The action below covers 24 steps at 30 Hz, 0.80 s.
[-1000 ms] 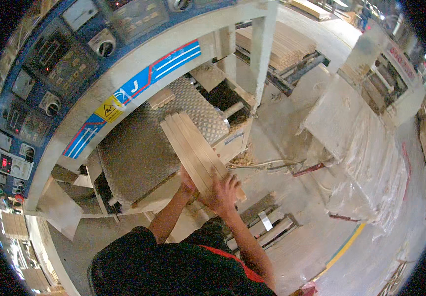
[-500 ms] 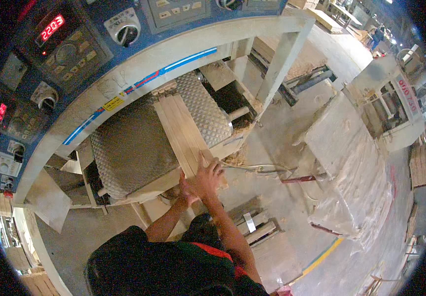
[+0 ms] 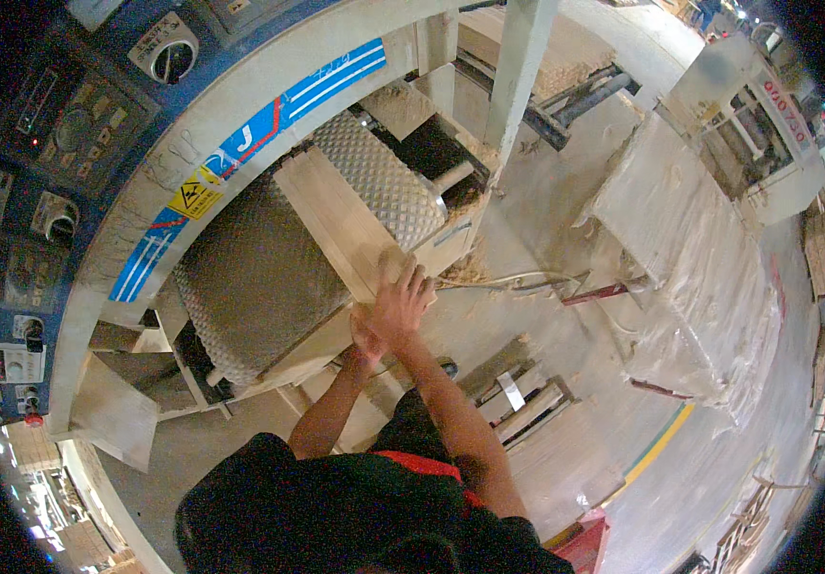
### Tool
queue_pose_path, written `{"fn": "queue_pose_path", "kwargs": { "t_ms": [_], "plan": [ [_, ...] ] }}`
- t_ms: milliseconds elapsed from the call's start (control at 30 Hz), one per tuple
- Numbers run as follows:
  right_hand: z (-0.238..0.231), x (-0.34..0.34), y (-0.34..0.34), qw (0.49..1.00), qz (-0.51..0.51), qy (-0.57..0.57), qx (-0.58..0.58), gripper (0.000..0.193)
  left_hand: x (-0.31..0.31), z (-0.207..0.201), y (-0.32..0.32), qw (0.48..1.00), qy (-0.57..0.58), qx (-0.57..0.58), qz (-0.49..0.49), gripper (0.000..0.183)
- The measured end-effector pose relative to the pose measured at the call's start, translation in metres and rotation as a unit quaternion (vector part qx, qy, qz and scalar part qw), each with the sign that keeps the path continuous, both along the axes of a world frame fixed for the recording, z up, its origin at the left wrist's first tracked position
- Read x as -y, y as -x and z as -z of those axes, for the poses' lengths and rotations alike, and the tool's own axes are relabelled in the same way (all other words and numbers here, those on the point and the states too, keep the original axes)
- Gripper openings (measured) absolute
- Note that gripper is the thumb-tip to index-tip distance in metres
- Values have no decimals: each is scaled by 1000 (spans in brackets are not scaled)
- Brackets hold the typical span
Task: The person repeatedly picks up thin wooden planks from a machine output and stacks them on a pallet. After stacking several planks, the person uses a pallet jack to move the pallet across the factory floor and hands a paper to another worker.
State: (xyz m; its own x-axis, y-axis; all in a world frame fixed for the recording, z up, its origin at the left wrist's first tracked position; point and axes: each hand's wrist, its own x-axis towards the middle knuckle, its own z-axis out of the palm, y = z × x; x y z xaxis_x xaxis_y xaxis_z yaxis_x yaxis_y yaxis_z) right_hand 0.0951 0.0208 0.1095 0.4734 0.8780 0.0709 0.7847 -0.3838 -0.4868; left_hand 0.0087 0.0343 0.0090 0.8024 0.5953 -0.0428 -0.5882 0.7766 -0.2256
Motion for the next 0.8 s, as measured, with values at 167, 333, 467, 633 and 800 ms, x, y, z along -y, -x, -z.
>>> {"fn": "queue_pose_path", "kwargs": {
  "t_ms": [167, 333, 467, 633, 800],
  "plan": [
    [0, -13, 2, 999, 12, 12, -33, 93, -7, -18, -11, 991, -93, -89, -30, 70],
    [-1, -24, 2, 999, 0, 23, -40, 96, 23, -60, -33, 995, 27, -48, -82, 68],
    [4, -31, 4, 999, 1, 11, -33, 98, 40, -34, -38, 984, 176, -14, 16, 61],
    [-2, -19, 1, 999, 19, -36, -27, 99, 63, -5, -44, 982, 159, -42, 95, 47],
    [17, -27, 3, 999, 1, -34, -37, 102, 78, -5, -45, 974, 173, -74, 123, 43]
  ]
}}
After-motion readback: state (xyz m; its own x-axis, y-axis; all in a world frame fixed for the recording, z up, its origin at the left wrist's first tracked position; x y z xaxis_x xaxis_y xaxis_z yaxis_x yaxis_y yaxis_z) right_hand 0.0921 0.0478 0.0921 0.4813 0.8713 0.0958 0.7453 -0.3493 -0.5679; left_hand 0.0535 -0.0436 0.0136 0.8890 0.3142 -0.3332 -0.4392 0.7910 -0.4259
